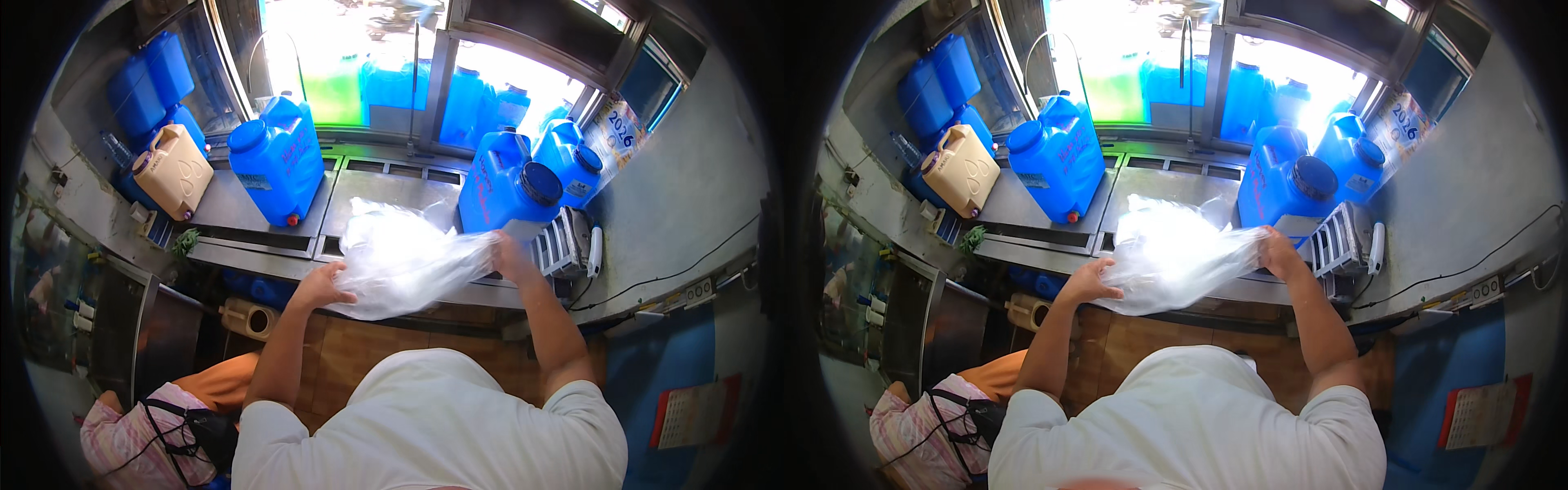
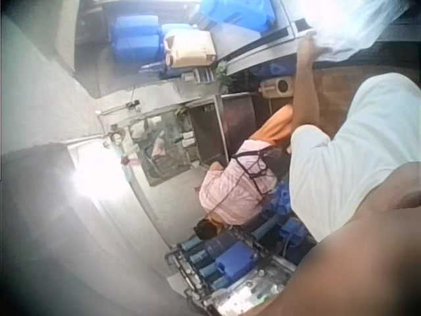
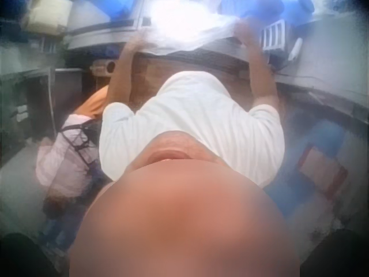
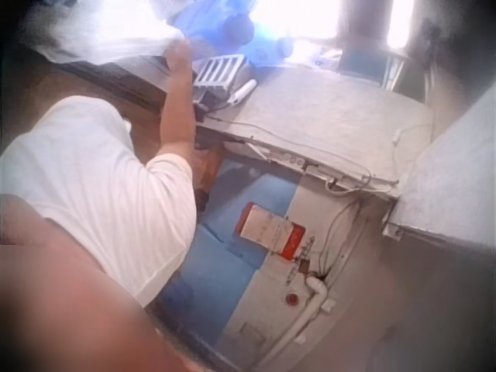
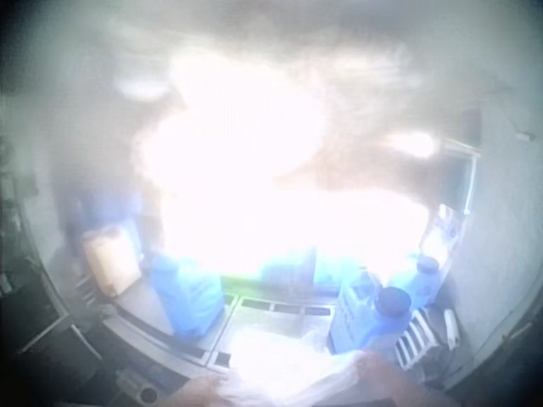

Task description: The person places purple labels on the caps of blue plastic jerrycans, then uses a handheld heat gun to seal the labels. They also place a jerrycan into a clear plastic bag and handle coins briefly before continuing to label and seal additional containers.

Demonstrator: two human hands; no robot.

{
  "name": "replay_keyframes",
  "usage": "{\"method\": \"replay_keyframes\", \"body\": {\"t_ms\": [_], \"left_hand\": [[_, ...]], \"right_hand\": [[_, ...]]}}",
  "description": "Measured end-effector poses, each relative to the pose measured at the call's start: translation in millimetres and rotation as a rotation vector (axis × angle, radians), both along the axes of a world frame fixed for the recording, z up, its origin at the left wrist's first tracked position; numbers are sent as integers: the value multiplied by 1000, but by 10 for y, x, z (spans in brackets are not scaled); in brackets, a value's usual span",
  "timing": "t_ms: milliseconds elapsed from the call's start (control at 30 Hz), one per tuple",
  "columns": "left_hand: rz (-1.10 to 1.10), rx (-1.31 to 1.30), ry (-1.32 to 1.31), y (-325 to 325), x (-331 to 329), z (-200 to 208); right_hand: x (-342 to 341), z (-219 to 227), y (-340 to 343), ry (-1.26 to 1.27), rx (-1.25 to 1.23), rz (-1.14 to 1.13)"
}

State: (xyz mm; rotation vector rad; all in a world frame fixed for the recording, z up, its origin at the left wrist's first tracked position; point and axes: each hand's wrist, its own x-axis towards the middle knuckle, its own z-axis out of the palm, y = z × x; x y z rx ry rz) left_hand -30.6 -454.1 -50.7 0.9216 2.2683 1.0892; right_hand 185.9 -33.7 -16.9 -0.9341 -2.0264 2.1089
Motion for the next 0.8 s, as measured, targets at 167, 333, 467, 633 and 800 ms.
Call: {"method": "replay_keyframes", "body": {"t_ms": [167, 333, 467, 633, 800], "left_hand": [[277, 509, -337, -60, -72, -298], [262, 556, -756, -270, 45, -626], [45, 95, -254, -395, 372, -852], [502, 409, -686, -378, 558, -1061], [-196, 1180, -1362, -485, 348, -788]], "right_hand": [[247, -289, -160, -29, 1029, 565], [352, -651, -199, -116, 597, 85], [516, -573, -194, 100, -440, -285], [822, -732, -353, 52, 349, 218], [924, -1119, -298, -212, 763, 233]]}}
